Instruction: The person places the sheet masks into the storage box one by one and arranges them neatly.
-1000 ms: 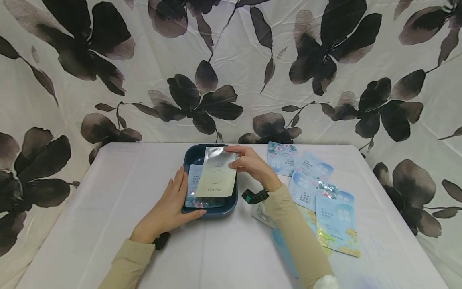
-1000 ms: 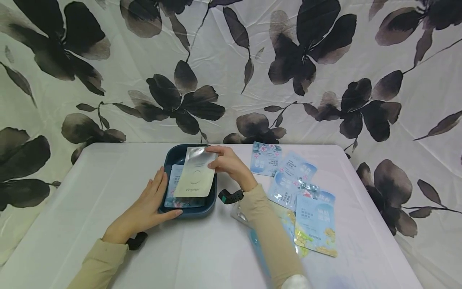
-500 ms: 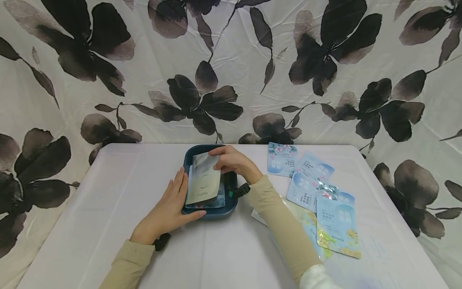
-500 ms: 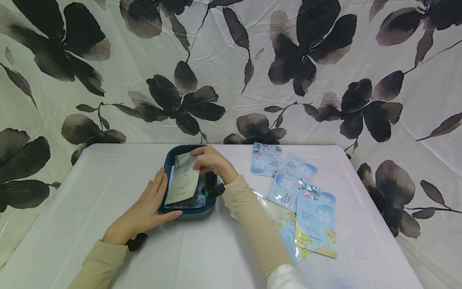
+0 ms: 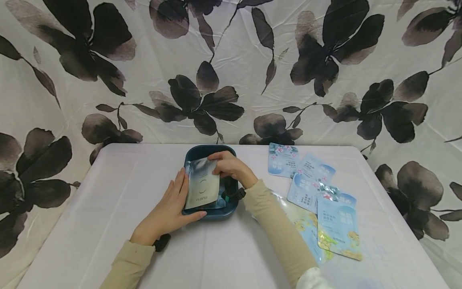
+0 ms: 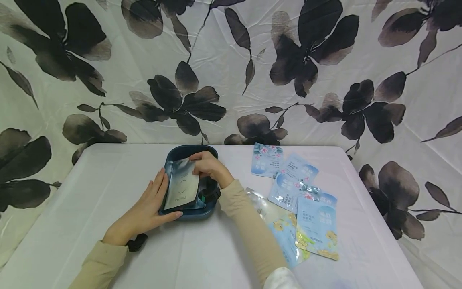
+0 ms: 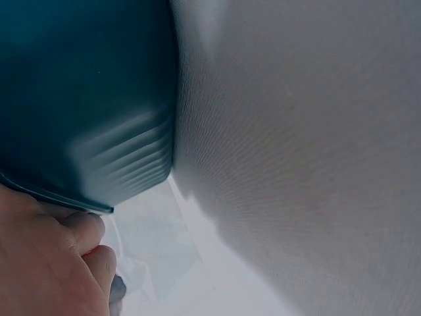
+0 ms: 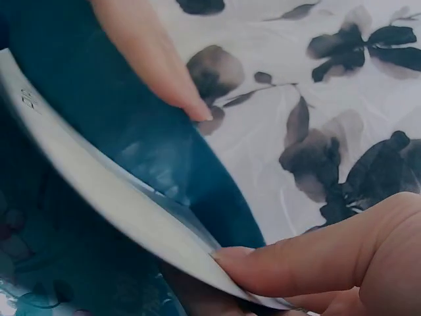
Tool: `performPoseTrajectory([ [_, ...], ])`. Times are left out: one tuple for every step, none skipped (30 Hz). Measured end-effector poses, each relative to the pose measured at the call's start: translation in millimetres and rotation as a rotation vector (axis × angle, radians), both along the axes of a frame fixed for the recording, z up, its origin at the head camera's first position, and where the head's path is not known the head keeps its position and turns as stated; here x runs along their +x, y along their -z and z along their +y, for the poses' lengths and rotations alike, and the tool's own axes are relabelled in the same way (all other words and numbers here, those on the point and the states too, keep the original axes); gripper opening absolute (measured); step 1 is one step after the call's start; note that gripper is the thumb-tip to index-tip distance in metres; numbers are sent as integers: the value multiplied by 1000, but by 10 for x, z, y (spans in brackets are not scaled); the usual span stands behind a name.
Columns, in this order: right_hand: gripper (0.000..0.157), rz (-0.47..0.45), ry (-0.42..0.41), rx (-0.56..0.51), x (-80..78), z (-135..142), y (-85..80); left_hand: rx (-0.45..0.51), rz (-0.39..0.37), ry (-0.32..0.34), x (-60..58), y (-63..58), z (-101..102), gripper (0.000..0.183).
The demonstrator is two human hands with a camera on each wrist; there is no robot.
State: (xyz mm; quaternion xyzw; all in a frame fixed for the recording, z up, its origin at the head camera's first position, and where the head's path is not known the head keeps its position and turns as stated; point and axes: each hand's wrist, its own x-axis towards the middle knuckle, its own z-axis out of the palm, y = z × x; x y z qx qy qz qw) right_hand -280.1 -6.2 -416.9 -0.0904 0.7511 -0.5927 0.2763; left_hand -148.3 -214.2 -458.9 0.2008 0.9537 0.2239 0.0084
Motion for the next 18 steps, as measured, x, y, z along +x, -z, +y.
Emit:
performPoseTrajectory([
  [63, 2, 2, -1, 7, -7, 9, 2, 2, 0, 0, 1, -1, 123],
  [64, 7, 3, 2, 14, -14, 20, 1, 4, 0, -1, 5, -5, 123],
  [64, 12, 7, 6, 18, -20, 35, 3, 6, 0, -3, 7, -7, 123],
  [65, 19, 8, 16, 25, -25, 45, 0, 5, 1, -5, 9, -8, 123],
  [66, 28, 8, 25, 32, -29, 55, 0, 4, 0, -8, 13, -10, 123],
  [67, 37, 7, 37, 38, -32, 64, -3, 4, 0, -11, 16, -12, 123],
  [68, 48, 6, 51, 47, -34, 73, -5, 3, -2, -13, 17, -12, 123],
  [69, 56, 6, 63, 53, -35, 84, -7, 5, -1, -16, 19, -14, 123],
  [72, 62, 8, 72, 58, -36, 96, -8, 8, 0, -18, 20, -14, 123],
  [74, 73, 9, 82, 67, -38, 102, -10, 10, 1, -20, 20, -13, 122],
  [76, 80, 10, 86, 71, -38, 114, -7, 11, 1, -21, 22, -13, 122],
  [78, 89, 12, 88, 74, -39, 128, -8, 13, 2, -23, 21, -11, 122],
  [80, 98, 16, 85, 77, -40, 141, -7, 15, 2, -24, 20, -9, 122],
  [81, 105, 22, 80, 79, -42, 153, -6, 15, 2, -26, 20, -8, 122],
  [82, 116, 28, 80, 81, -43, 163, -5, 14, 2, -27, 20, -7, 122],
  [83, 125, 33, 80, 84, -45, 172, -3, 11, 3, -27, 20, -7, 122],
  [83, 130, 38, 80, 86, -46, 180, -1, 11, 4, -28, 20, -7, 122],
  [83, 135, 42, 84, 90, -48, 184, 0, 10, 4, -27, 18, -7, 122],
])
